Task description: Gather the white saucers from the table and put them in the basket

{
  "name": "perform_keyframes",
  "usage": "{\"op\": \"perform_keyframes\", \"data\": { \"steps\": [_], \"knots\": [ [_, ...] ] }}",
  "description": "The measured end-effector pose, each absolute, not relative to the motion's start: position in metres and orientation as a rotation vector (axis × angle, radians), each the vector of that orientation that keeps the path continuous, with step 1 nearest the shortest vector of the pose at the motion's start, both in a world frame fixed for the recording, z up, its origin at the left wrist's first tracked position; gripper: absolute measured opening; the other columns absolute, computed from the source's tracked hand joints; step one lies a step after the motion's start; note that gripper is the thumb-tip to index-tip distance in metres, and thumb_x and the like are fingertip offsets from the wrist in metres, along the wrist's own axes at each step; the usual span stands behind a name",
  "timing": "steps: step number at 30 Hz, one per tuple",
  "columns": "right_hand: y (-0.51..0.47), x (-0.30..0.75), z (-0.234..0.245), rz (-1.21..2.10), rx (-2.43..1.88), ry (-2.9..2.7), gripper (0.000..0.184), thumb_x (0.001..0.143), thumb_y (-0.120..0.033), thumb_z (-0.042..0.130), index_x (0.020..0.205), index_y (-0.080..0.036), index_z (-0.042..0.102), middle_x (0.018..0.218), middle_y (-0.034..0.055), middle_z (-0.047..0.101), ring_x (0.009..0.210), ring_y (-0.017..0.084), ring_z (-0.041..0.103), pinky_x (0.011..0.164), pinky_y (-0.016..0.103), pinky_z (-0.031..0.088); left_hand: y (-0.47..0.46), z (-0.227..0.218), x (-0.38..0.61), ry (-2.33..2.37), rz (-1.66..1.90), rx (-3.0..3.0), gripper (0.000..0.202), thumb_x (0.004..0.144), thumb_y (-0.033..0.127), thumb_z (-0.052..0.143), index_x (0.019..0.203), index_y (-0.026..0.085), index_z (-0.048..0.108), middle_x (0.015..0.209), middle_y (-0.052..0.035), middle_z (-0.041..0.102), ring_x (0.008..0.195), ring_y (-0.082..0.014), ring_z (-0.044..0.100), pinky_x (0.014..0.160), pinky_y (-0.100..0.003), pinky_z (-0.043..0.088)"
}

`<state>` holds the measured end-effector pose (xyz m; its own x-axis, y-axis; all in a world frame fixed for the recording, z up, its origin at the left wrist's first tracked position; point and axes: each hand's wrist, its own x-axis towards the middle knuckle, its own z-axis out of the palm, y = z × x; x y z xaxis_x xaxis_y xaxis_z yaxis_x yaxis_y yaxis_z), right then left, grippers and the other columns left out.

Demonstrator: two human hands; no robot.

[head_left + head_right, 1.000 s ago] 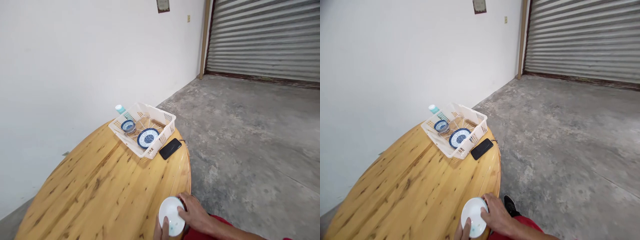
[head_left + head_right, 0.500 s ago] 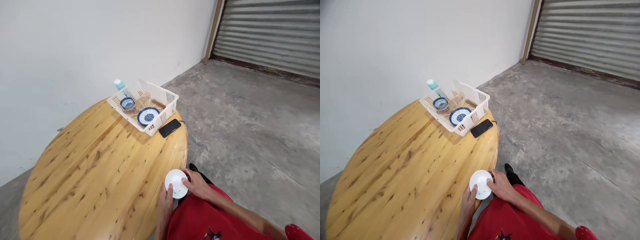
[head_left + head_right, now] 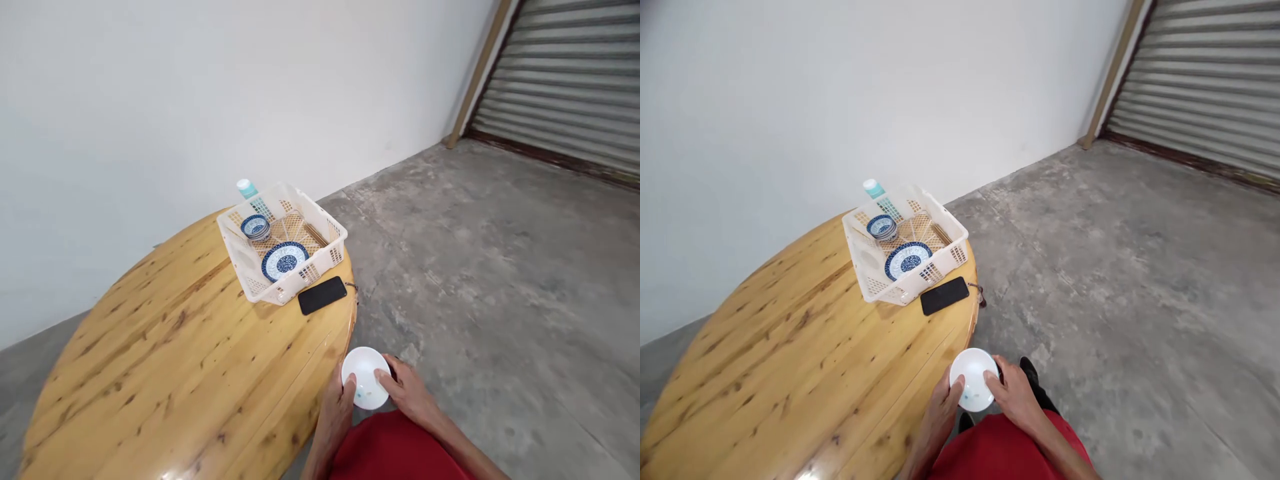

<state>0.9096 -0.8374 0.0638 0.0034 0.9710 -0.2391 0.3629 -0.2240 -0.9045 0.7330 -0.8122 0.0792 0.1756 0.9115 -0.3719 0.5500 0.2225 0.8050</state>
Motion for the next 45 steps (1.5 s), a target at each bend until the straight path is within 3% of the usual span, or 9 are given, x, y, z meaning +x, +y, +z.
{"op": "perform_keyframes", "data": {
  "steps": [5,12,16,22,26,31,37,45],
  "knots": [
    [-0.808,0.997,0.072,1.284,-1.632,-1.438,0.038,0.088,-0.050,0.039,0.088,-0.019,0.060,0.070,0.0043,0.064,0.061,0.018,0.055,0.055,0.028,0.040,-0.791,0.086,0.814,1.408,0.504,1.450,0.052,0.091,0.046,0.040,0.127,0.012,0.055,0.098,-0.0117,0.073,0.084,-0.0241,0.067,0.070,-0.033,0.052],
    [-0.737,1.036,0.103,1.426,-1.419,-1.597,0.042,0.085,-0.051,0.044,0.089,-0.015,0.063,0.063,0.0029,0.061,0.055,0.015,0.054,0.049,0.024,0.037,-0.756,0.130,0.846,1.608,0.519,1.498,0.045,0.091,0.045,0.040,0.120,0.016,0.061,0.086,-0.0083,0.072,0.076,-0.0234,0.066,0.075,-0.032,0.050],
    [-0.689,1.029,0.122,1.496,-1.312,-1.638,0.040,0.083,-0.050,0.046,0.088,-0.014,0.063,0.063,0.0018,0.061,0.052,0.014,0.054,0.046,0.023,0.038,-0.728,0.168,0.839,1.604,0.555,1.396,0.045,0.093,0.048,0.038,0.119,0.019,0.060,0.080,-0.0049,0.070,0.064,-0.0197,0.063,0.061,-0.028,0.048],
    [-0.606,1.013,0.160,1.503,-1.199,-1.749,0.033,0.082,-0.046,0.051,0.080,-0.015,0.061,0.059,0.0003,0.059,0.049,0.012,0.053,0.044,0.022,0.039,-0.668,0.200,0.817,1.455,0.776,1.332,0.044,0.093,0.046,0.044,0.119,0.016,0.062,0.092,-0.0071,0.071,0.072,-0.0197,0.066,0.064,-0.027,0.052],
    [-0.548,0.993,0.182,1.510,-1.129,-1.843,0.033,0.082,-0.046,0.052,0.078,-0.014,0.061,0.057,-0.0005,0.058,0.047,0.011,0.050,0.044,0.021,0.038,-0.621,0.211,0.797,1.449,0.853,1.295,0.039,0.091,0.044,0.045,0.111,0.015,0.064,0.089,-0.0063,0.070,0.069,-0.0186,0.066,0.064,-0.027,0.052],
    [-0.481,0.957,0.197,1.539,-1.082,-1.903,0.032,0.082,-0.044,0.055,0.079,-0.013,0.062,0.062,0.0004,0.059,0.051,0.011,0.051,0.046,0.020,0.040,-0.565,0.216,0.766,1.489,0.932,1.178,0.037,0.087,0.043,0.050,0.105,0.013,0.062,0.086,-0.0061,0.070,0.070,-0.0192,0.066,0.064,-0.028,0.053],
    [-0.402,0.911,0.199,1.618,-1.124,-1.871,0.022,0.078,-0.028,0.057,0.086,-0.010,0.066,0.068,0.0008,0.063,0.059,0.011,0.054,0.051,0.019,0.043,-0.494,0.204,0.732,1.515,0.999,1.070,0.037,0.084,0.039,0.051,0.103,0.008,0.061,0.089,-0.0075,0.071,0.078,-0.0212,0.068,0.068,-0.032,0.056],
    [-0.271,0.852,0.181,1.738,-1.287,-2.009,0.007,0.072,-0.014,0.057,0.073,-0.011,0.063,0.063,0.0030,0.062,0.060,0.013,0.057,0.051,0.019,0.044,-0.395,0.168,0.712,1.531,1.145,0.786,0.031,0.077,0.033,0.058,0.100,0.013,0.062,0.079,-0.0055,0.072,0.074,-0.0187,0.069,0.070,-0.029,0.057]
  ]
}}
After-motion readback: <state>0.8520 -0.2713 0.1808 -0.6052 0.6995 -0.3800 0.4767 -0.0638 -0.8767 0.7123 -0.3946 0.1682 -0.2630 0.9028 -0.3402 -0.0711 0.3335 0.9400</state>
